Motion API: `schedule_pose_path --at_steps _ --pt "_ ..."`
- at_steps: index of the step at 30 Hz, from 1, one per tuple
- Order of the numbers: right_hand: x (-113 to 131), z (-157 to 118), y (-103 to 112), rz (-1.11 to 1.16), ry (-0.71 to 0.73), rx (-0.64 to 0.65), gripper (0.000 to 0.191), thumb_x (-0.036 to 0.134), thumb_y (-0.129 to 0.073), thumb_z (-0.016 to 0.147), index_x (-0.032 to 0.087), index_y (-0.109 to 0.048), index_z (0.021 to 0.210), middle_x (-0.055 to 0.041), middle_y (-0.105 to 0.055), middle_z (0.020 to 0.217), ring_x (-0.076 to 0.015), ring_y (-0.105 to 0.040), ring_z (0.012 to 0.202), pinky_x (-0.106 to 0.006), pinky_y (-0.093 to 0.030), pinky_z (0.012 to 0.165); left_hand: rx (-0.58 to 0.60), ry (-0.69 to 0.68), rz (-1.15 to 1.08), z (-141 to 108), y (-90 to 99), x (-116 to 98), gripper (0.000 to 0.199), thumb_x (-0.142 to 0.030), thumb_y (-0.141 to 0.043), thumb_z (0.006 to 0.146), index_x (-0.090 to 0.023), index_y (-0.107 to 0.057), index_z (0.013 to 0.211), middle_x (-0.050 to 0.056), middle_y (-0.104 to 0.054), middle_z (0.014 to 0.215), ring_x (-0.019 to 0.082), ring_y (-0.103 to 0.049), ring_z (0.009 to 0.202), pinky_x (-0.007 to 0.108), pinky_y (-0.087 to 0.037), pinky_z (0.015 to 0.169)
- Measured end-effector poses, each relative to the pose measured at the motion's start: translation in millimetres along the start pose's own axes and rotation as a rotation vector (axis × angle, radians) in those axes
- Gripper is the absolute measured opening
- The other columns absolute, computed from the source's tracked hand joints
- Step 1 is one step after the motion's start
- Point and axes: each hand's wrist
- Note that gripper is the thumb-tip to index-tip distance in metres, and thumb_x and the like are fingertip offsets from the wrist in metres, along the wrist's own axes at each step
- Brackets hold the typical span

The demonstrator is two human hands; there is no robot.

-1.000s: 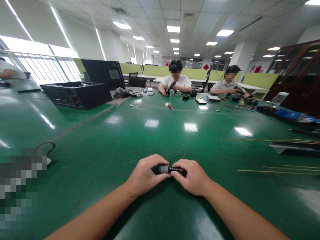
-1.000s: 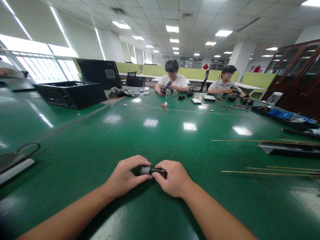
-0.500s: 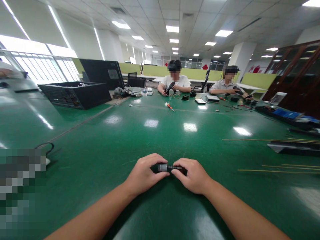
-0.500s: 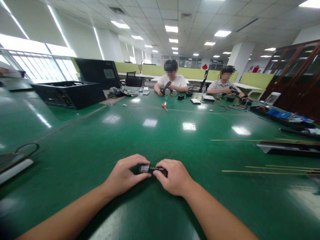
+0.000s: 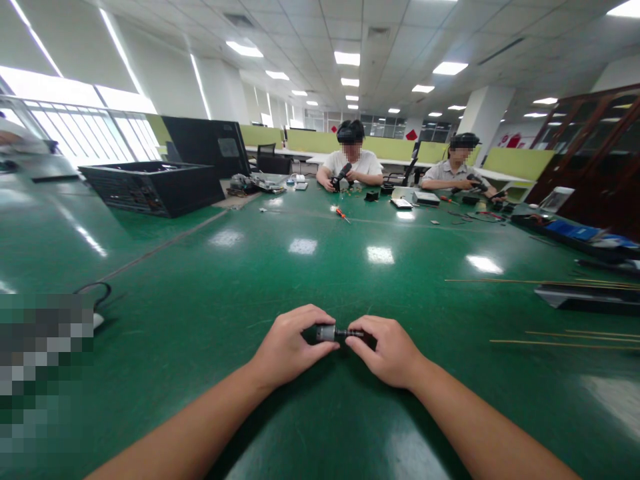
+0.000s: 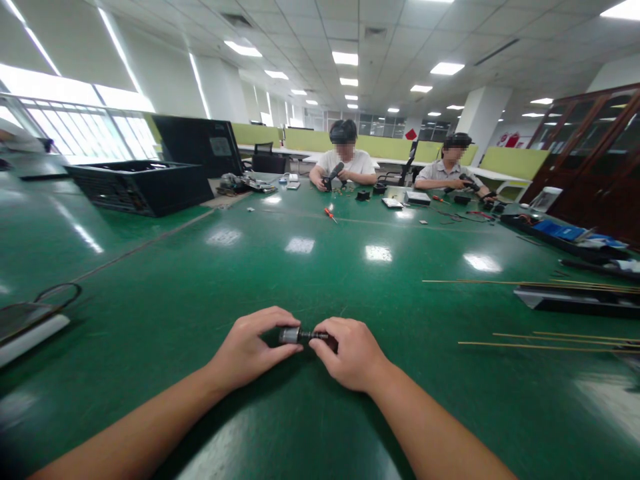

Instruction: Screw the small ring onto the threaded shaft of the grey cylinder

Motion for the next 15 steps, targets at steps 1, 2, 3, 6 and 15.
schedule_pose_path --at_steps 1,2,3,6,15 --pt "-0.1 0.0 0.1 0.000 0.000 0.000 0.012 0.028 -0.059 0.093 0.020 -0.067 0.095 -0.0020 -0.067 0.080 -0.0165 -0.061 0.072 -0.028 -0.043 0.068 -0.001 -0.002 0.005 0.0 0.0 0.0 0.023 -0.022 -0.079 0.074 -0.020 -0.070 0.095 0.003 -0.072 0.092 0.017 -0.067 0.085 0.028 -0.053 0.079" --pt "-0.2 -0.1 0.2 0.002 -0.001 0.001 0.012 0.028 -0.059 0.093 0.020 -0.067 0.095 -0.0020 -0.068 0.080 -0.0165 -0.061 0.072 -0.028 -0.043 0.068 -0.001 -0.004 0.009 0.0 0.0 0.1 0.023 -0.022 -0.079 0.074 -0.020 -0.070 0.095 0.004 -0.072 0.092 0.017 -0.067 0.085 0.028 -0.053 0.079" --pt "-0.2 -0.1 0.3 0.004 -0.002 0.002 0.012 0.028 -0.059 0.093 0.020 -0.067 0.094 -0.0020 -0.068 0.080 -0.0165 -0.061 0.072 -0.028 -0.043 0.068 -0.003 -0.006 0.012 0.0 0.0 0.2 0.023 -0.022 -0.079 0.074 -0.020 -0.070 0.095 0.004 -0.072 0.092 0.017 -0.067 0.084 0.028 -0.053 0.079" --pt "-0.1 -0.3 0.4 0.007 -0.004 0.000 0.011 0.028 -0.060 0.092 0.020 -0.067 0.094 -0.0019 -0.068 0.081 -0.0167 -0.061 0.073 -0.028 -0.043 0.069 0.001 -0.009 0.013 -0.1 0.0 0.4 0.023 -0.022 -0.079 0.074 -0.020 -0.070 0.096 0.004 -0.072 0.092 0.017 -0.067 0.084 0.028 -0.053 0.078" --pt "-0.4 -0.4 -0.1 -0.017 -0.009 -0.007 0.012 0.028 -0.059 0.093 0.020 -0.067 0.096 -0.0022 -0.069 0.083 -0.0169 -0.062 0.074 -0.028 -0.043 0.069 -0.005 -0.010 0.027 0.1 0.7 1.5 0.023 -0.024 -0.079 0.075 -0.020 -0.071 0.096 0.004 -0.072 0.092 0.017 -0.067 0.084 0.028 -0.053 0.079"
Point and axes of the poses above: each hand's wrist, its own z-axis towards the middle knuckle, its own y-axis out of the back of the hand, x = y × z
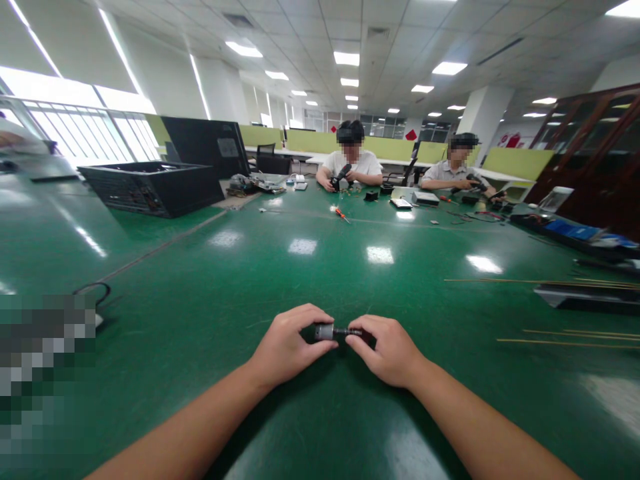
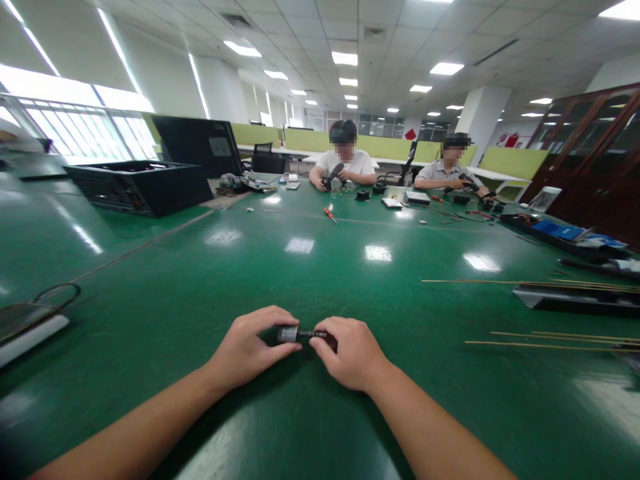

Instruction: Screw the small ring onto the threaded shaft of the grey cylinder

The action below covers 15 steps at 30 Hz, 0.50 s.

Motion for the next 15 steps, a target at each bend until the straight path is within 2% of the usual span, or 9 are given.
schedule_pose_path --at_steps 15 --pt "0.0 0.3 0.6 0.008 -0.009 -0.014 0.012 0.029 -0.059 0.093 0.021 -0.067 0.097 -0.0011 -0.067 0.081 -0.0163 -0.060 0.072 -0.028 -0.042 0.068 -0.012 -0.002 -0.015 0.0 1.0 1.5 0.023 -0.022 -0.079 0.075 -0.020 -0.070 0.096 0.003 -0.071 0.092 0.016 -0.067 0.084 0.027 -0.053 0.079"
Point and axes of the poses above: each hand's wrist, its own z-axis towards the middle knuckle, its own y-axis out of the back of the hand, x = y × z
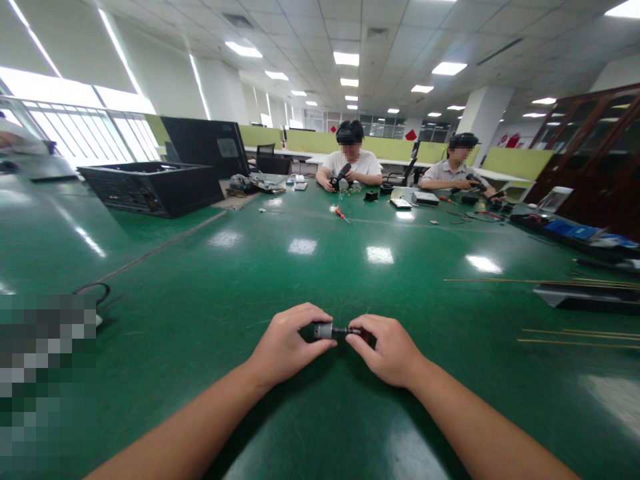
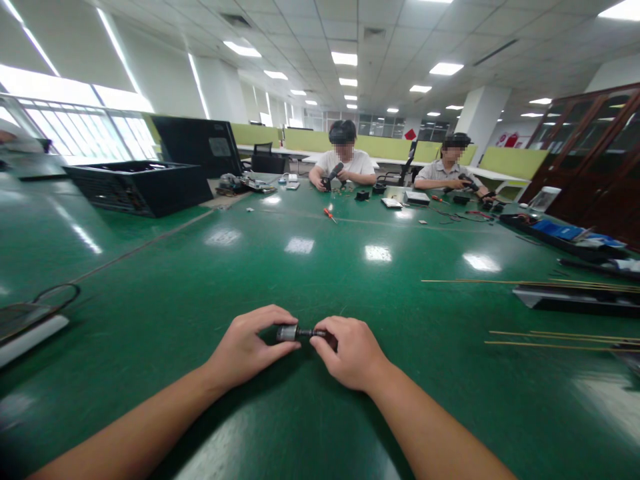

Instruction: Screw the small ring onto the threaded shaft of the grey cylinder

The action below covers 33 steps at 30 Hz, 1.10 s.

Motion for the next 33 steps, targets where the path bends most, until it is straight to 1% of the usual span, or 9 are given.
schedule_pose_path --at_steps 16,33 --pt "0.9 0.2 2.0 0.001 -0.024 0.012 0.012 0.029 -0.058 0.093 0.020 -0.067 0.095 -0.0010 -0.066 0.079 -0.0161 -0.059 0.071 -0.027 -0.041 0.068 -0.007 0.008 -0.002 0.4 0.5 2.3 0.025 -0.021 -0.081 0.074 -0.021 -0.070 0.096 0.000 -0.071 0.092 0.014 -0.066 0.085 0.025 -0.051 0.079" --pt "-0.8 -0.4 0.2 -0.022 -0.051 -0.026 0.010 0.027 -0.060 0.090 0.021 -0.067 0.095 -0.0012 -0.069 0.084 -0.0172 -0.061 0.075 -0.028 -0.043 0.073 -0.024 0.015 0.004 -0.4 0.6 4.3 0.025 -0.021 -0.081 0.073 -0.021 -0.070 0.095 0.000 -0.071 0.091 0.014 -0.066 0.084 0.025 -0.051 0.078"
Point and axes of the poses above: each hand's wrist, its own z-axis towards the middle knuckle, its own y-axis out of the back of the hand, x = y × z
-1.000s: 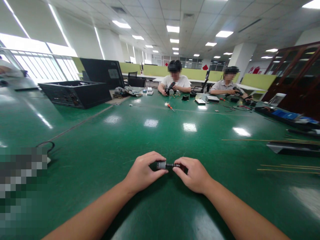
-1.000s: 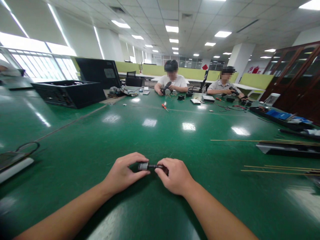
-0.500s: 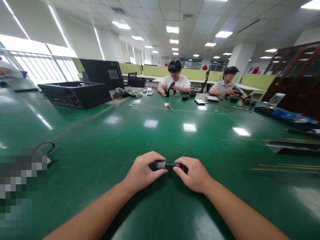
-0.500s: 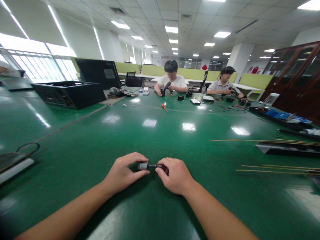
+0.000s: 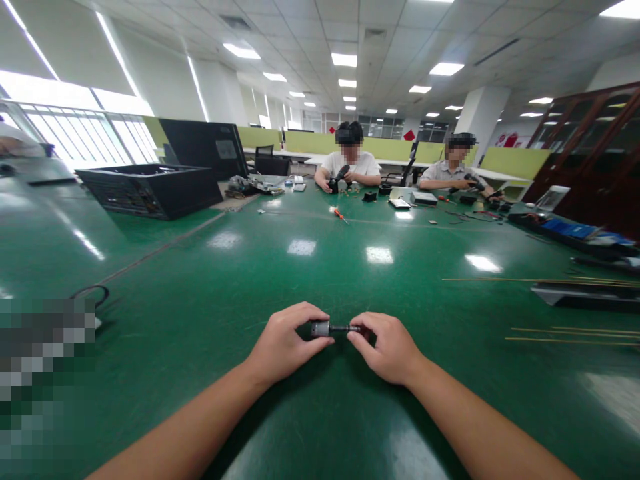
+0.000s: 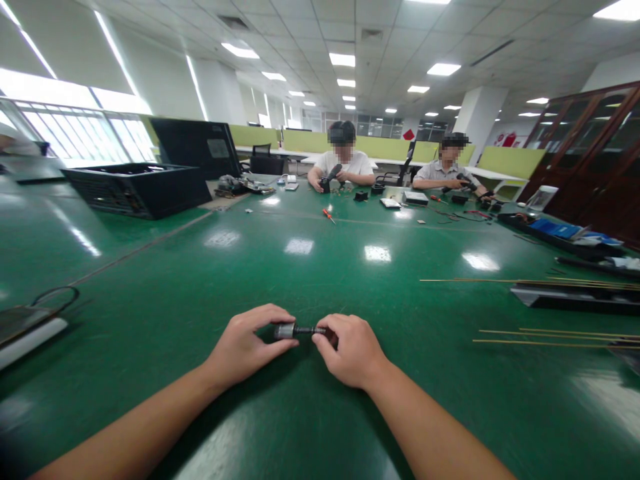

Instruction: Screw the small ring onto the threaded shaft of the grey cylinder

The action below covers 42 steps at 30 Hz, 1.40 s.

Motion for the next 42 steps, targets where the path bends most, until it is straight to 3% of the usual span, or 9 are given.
schedule_pose_path --at_steps 42 --pt "0.6 0.9 3.3 -0.021 -0.047 -0.007 0.008 0.025 -0.061 0.089 0.021 -0.067 0.093 -0.0004 -0.067 0.079 -0.0172 -0.060 0.072 -0.028 -0.043 0.071 0.009 0.002 0.043 0.8 2.6 2.4 0.025 -0.023 -0.080 0.074 -0.022 -0.070 0.097 0.001 -0.071 0.093 0.016 -0.067 0.085 0.026 -0.051 0.079"
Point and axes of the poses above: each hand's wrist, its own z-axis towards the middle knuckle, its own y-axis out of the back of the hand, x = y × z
